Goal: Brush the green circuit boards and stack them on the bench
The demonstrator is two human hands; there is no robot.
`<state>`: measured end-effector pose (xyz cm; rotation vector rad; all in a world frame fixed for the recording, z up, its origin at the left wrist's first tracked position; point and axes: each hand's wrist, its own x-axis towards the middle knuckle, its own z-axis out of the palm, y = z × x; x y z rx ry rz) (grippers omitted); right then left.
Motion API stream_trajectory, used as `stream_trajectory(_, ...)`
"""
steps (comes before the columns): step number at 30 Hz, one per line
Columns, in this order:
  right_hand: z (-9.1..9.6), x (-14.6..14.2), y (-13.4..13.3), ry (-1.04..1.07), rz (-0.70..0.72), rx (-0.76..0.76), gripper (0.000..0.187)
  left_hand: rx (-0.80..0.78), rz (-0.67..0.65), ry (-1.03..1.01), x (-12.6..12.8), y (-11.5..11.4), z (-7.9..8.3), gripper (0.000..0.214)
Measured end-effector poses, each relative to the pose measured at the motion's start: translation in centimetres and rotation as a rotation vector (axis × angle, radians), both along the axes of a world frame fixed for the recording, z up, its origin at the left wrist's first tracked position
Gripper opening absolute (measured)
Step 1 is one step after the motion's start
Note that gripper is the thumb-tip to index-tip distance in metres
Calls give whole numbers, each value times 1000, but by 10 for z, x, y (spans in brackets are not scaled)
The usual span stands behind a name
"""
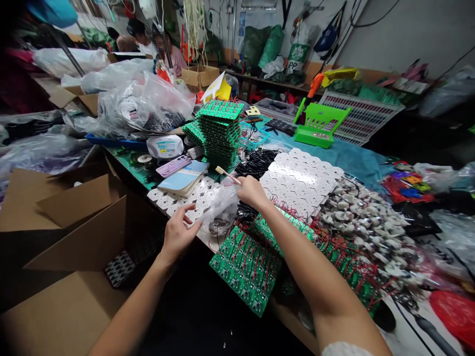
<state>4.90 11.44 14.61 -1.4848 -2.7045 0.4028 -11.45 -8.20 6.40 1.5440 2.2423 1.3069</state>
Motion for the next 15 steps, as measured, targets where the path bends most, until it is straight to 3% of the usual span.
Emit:
stream_trajectory(3, 4, -15, -21, 9, 88, 16, 45, -86, -88, 81, 6, 20, 14, 39)
stream_trajectory(7, -1, -31, -31, -25, 117, -25, 31, -84, -96, 88, 13, 30, 8, 6)
stream_trajectory(11, -7, -25, -9, -27, -31, -46, 31, 66, -78, -68, 4, 12, -12, 17)
stream_trajectory(15, -2, -10, -1, 19, -120, -16, 34, -1, -15, -166, -6, -20, -25, 15)
